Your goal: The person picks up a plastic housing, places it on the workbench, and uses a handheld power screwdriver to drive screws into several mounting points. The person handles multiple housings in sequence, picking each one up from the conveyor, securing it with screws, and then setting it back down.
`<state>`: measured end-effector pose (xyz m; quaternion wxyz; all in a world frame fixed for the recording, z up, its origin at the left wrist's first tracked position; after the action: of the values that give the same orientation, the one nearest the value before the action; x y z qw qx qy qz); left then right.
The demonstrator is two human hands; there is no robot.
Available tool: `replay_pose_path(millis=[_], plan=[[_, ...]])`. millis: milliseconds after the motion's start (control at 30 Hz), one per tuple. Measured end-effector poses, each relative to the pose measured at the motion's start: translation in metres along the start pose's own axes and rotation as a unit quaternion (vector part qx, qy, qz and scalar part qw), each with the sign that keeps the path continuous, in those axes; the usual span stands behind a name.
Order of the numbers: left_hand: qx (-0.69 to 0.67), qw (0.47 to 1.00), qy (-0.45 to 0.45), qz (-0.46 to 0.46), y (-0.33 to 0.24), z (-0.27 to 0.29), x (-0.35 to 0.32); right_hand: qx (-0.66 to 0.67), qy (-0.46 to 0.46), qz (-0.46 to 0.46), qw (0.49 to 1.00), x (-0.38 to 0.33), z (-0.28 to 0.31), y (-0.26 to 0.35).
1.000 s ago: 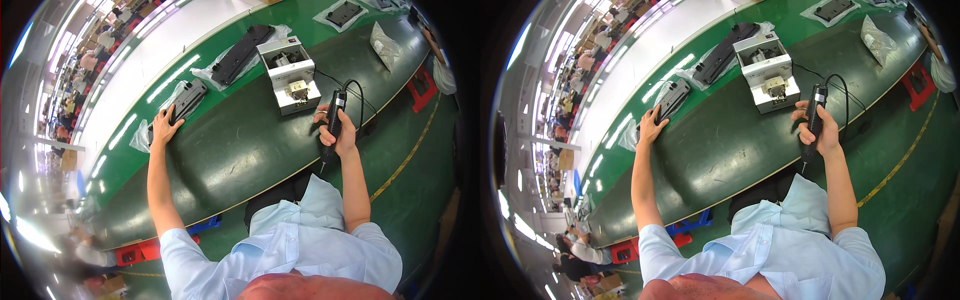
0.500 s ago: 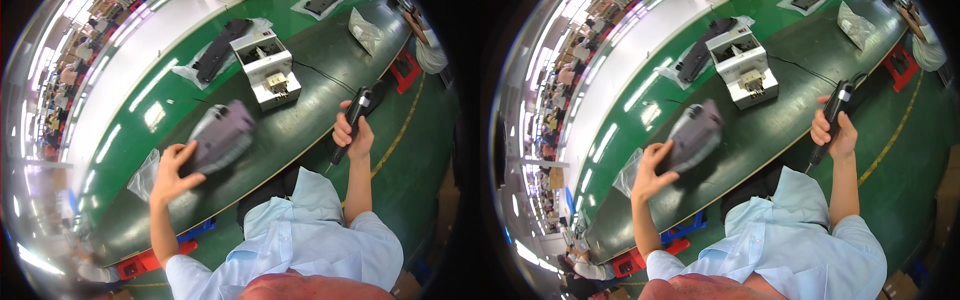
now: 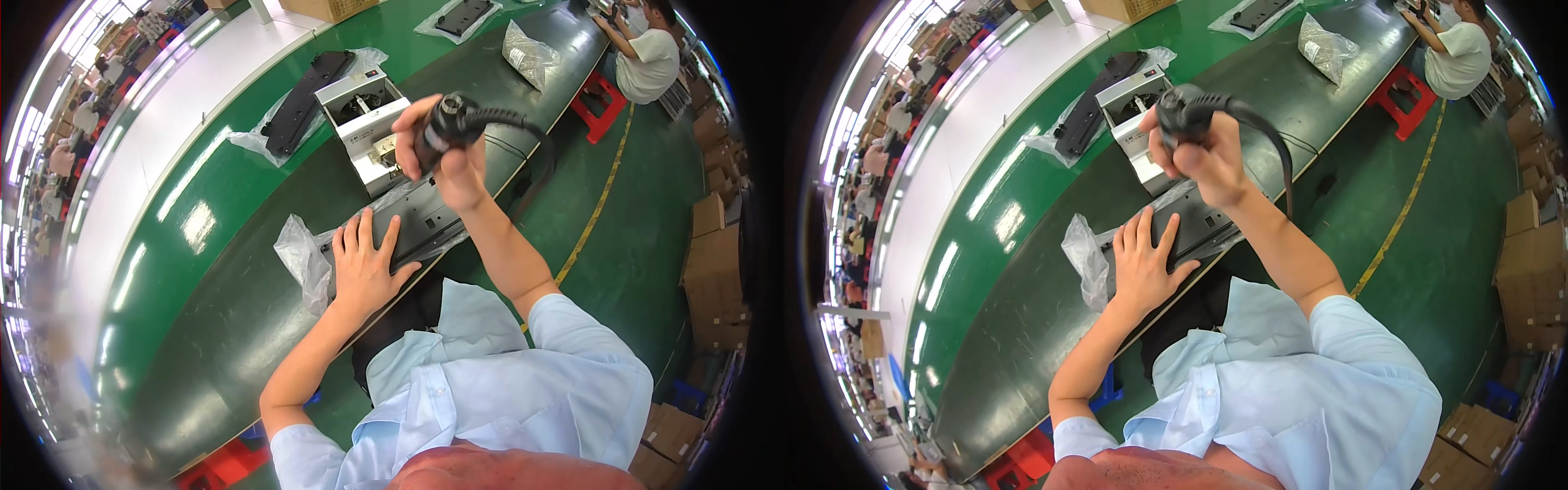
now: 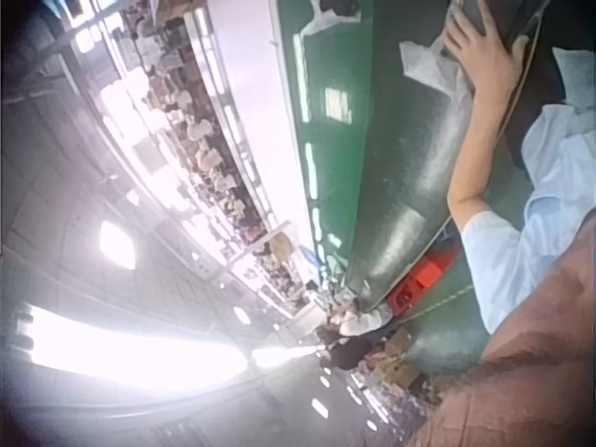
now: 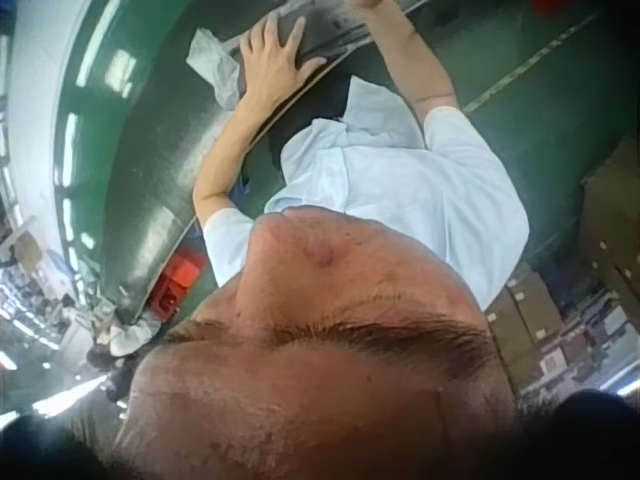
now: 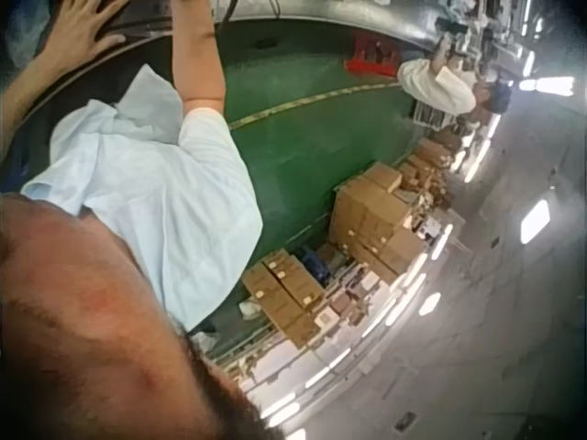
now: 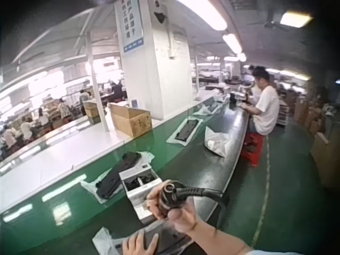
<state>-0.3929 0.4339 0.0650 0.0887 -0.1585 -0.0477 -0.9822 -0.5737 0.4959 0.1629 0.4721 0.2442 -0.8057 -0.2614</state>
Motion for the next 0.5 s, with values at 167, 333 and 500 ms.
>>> replay_pose_path(millis=[167,333,500], plan=[[-0.013,1.000,-0.003,0.009,0.002,0.001,0.002,0.013,-0.091,0.091,0.992,0.025,0.018,-0.028],[-0.018,1.000,-0.003,0.013,0.005,0.002,0.003,0.001,-0.064,0.059,0.996,0.003,0.012,-0.020],[-0.021,1.000,-0.004,0.015,0.005,0.002,0.002,-0.036,-0.103,-0.001,0.994,-0.015,0.020,-0.035]])
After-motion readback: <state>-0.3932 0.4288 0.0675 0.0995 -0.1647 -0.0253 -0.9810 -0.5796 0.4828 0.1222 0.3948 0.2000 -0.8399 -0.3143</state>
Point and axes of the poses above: each hand's wrist, its own x-axis towards the middle knuckle, its own z-axis out of the back of the hand, y = z × x, the point moved 4 cm from there along x, towards the middle knuckle, and after that the axes turned 15 degrees about x, right-handed, at the moved point
